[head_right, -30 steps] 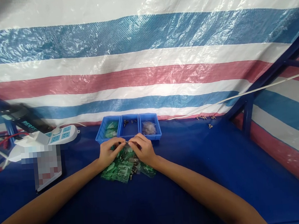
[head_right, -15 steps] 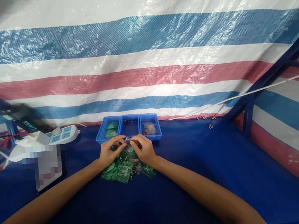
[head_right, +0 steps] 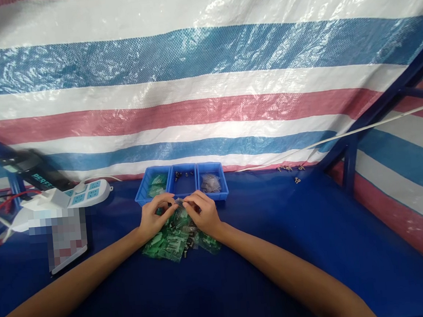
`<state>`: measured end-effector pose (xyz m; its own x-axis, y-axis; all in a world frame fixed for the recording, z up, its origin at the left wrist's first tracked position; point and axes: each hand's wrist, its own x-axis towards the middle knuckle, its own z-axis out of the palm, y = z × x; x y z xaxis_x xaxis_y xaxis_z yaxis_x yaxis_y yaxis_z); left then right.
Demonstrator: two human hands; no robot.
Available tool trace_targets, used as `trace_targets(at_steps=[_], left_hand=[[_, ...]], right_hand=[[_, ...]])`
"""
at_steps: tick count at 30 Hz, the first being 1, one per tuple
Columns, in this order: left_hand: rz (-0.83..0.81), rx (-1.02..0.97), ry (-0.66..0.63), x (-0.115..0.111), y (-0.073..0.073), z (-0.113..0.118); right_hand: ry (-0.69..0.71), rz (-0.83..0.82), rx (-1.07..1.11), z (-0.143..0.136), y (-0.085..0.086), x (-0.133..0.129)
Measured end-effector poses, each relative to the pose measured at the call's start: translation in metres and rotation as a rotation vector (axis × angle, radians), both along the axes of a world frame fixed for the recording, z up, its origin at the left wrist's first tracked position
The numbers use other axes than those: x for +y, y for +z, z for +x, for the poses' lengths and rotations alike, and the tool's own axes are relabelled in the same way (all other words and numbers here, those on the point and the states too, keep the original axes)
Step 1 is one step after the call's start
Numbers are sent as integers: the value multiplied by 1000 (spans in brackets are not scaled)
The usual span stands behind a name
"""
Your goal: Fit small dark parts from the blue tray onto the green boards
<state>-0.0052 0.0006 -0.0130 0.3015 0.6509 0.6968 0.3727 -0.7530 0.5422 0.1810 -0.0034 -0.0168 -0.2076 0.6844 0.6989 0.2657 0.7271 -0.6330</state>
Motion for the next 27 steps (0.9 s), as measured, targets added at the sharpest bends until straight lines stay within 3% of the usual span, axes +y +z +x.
trace_targets(at_steps=[8, 14, 19, 25, 27], left_hand=[[17, -13, 47, 1, -2, 0], [28, -29, 50, 2, -2, 0], [35, -41, 33, 2, -1, 0], [26, -45, 15, 2, 0, 0], [17, -58, 13, 2, 0, 0]], right_hand=[[-57, -46, -8, 0, 8, 1], [-104, -186, -67, 6, 32, 9], [-237, -292, -193, 33, 55, 33], [-540, -344, -452, 59, 66, 52], [-513, -313, -525, 58, 69, 49]])
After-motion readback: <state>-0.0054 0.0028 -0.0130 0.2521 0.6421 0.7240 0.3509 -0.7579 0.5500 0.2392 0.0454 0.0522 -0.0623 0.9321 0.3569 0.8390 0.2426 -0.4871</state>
